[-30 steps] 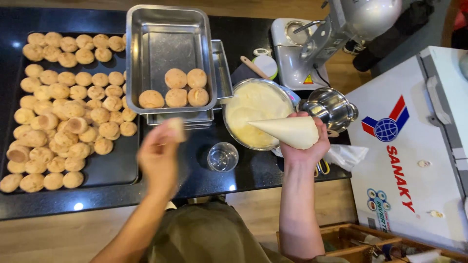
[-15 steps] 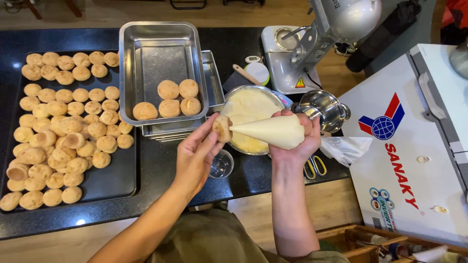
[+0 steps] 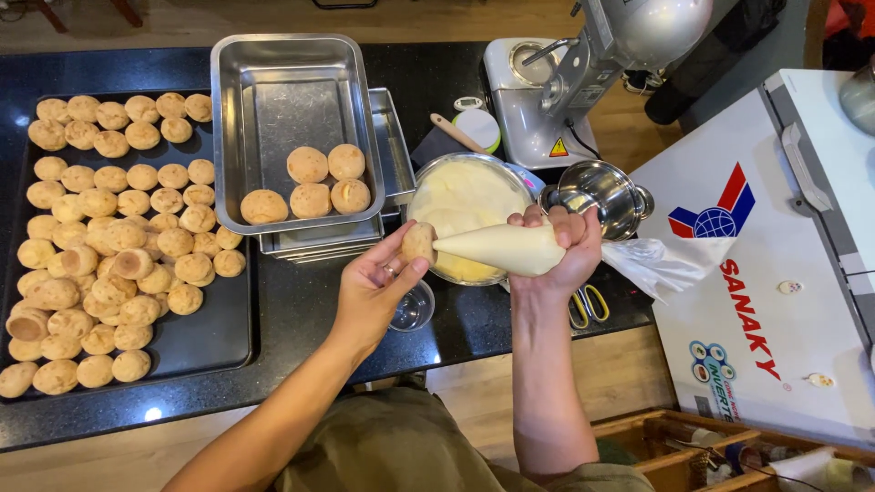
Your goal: Filling choux pastry shells with cream using a piping bag.
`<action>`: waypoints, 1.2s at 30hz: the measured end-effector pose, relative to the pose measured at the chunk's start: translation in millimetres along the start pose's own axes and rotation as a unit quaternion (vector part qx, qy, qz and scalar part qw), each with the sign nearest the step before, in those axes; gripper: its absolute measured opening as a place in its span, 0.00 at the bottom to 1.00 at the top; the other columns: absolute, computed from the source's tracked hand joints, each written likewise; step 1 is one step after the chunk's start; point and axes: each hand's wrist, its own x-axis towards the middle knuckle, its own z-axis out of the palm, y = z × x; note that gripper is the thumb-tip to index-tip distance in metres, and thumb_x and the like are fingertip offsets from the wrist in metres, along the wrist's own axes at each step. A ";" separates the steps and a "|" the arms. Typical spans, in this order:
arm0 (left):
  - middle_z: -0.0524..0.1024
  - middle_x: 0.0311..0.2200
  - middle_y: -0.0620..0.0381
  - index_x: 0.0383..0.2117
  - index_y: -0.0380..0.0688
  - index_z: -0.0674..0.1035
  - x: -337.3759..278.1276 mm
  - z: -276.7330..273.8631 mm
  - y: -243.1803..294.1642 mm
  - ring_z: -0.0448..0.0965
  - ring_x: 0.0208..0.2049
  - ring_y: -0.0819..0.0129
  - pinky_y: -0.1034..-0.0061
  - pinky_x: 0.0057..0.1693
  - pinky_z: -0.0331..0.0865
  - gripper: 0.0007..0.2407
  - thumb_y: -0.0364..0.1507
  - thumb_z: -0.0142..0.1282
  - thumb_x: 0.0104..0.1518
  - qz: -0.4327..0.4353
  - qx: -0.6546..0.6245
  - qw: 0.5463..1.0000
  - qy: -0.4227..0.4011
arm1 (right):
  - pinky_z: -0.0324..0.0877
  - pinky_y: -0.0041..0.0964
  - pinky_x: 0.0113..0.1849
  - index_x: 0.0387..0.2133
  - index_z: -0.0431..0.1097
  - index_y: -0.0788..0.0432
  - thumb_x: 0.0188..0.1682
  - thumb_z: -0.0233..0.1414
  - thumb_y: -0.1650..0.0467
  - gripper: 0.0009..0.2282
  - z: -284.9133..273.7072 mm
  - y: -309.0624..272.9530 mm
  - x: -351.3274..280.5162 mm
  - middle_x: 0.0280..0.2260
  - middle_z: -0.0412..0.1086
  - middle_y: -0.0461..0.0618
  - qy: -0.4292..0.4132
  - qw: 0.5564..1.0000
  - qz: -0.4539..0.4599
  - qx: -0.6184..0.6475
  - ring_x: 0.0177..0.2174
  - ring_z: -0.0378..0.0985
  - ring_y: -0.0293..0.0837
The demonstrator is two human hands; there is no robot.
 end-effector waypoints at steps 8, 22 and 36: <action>0.74 0.58 0.49 0.63 0.31 0.69 1.0 -4.8 -5.5 0.74 0.58 0.68 0.78 0.62 0.67 0.25 0.22 0.60 0.58 -0.012 -0.005 1.000 0.007 | 0.67 0.51 0.36 0.10 0.50 0.53 0.62 0.31 0.62 0.25 -7.3 0.8 1.7 0.15 0.57 0.42 -0.014 1.000 -0.005 -0.012 0.23 0.66 0.49; 0.75 0.57 0.48 0.63 0.31 0.69 1.8 -2.4 -7.0 0.75 0.57 0.70 0.78 0.62 0.68 0.24 0.22 0.60 0.58 -0.022 -0.016 1.000 0.010 | 0.69 0.54 0.38 0.13 0.51 0.53 0.62 0.33 0.61 0.24 9.3 -0.7 -6.8 0.17 0.60 0.42 0.022 0.999 -0.010 -0.030 0.26 0.70 0.50; 0.76 0.56 0.50 0.63 0.32 0.70 3.6 -8.0 -18.6 0.76 0.56 0.72 0.79 0.61 0.69 0.24 0.22 0.61 0.58 -0.029 -0.011 0.999 0.018 | 0.69 0.53 0.36 0.12 0.50 0.52 0.61 0.33 0.62 0.24 3.4 1.4 -3.8 0.15 0.59 0.43 0.010 0.999 0.011 -0.029 0.25 0.69 0.50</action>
